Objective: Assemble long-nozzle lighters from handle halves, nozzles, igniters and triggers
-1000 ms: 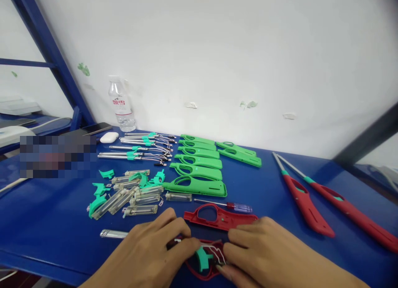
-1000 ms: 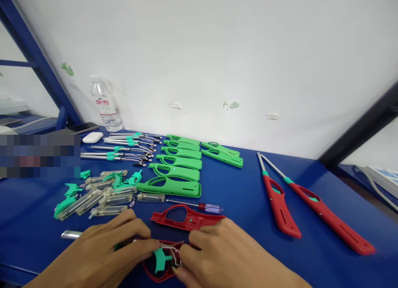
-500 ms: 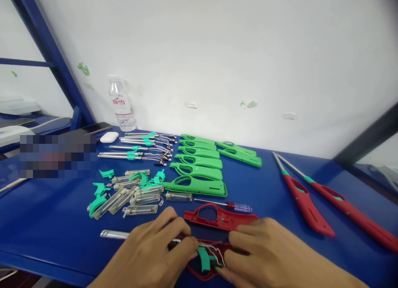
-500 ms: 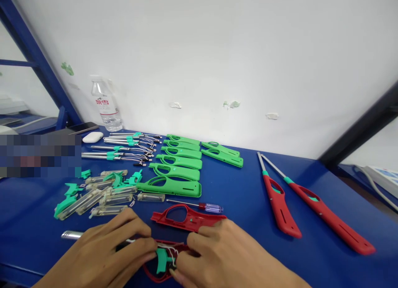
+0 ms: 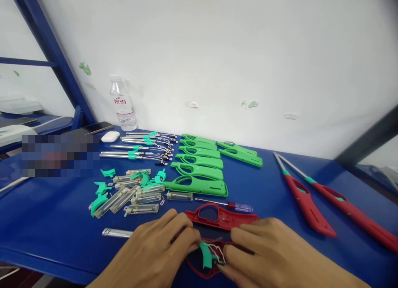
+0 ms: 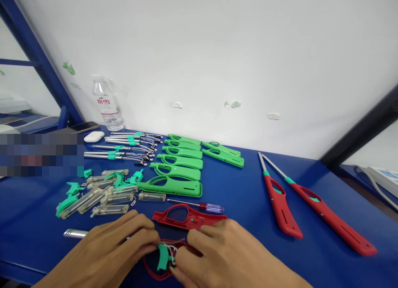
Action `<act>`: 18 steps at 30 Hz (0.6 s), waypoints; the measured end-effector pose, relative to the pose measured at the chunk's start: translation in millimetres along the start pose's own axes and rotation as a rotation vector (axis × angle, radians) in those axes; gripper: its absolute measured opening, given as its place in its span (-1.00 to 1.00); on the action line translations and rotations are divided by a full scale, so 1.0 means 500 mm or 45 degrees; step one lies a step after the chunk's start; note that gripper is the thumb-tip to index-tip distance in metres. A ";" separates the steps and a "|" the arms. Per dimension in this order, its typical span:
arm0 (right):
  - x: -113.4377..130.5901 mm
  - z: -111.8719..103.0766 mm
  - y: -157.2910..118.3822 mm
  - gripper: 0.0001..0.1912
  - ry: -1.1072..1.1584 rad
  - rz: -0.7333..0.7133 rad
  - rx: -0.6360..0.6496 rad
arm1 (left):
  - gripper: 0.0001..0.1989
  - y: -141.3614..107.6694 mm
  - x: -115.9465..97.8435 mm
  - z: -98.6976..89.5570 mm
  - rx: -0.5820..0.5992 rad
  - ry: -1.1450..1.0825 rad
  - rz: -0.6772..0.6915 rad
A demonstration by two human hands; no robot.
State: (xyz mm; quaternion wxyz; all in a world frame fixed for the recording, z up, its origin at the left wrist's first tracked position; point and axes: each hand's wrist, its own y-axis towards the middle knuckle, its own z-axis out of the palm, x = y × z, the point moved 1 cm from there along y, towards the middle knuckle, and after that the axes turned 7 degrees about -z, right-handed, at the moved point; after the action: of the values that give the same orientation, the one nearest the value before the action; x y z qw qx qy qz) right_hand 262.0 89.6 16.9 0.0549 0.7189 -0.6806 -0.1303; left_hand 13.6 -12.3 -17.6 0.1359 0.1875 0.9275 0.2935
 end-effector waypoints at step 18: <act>-0.004 0.004 0.002 -0.32 0.032 0.040 -0.096 | -0.46 0.001 0.002 -0.005 -0.027 -0.045 0.041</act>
State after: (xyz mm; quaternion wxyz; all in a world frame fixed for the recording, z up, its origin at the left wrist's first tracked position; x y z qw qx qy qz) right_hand 260.4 91.9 15.5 0.0926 0.7070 -0.6858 -0.1460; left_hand 11.9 -12.8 -15.3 0.1497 0.2060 0.9187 0.3020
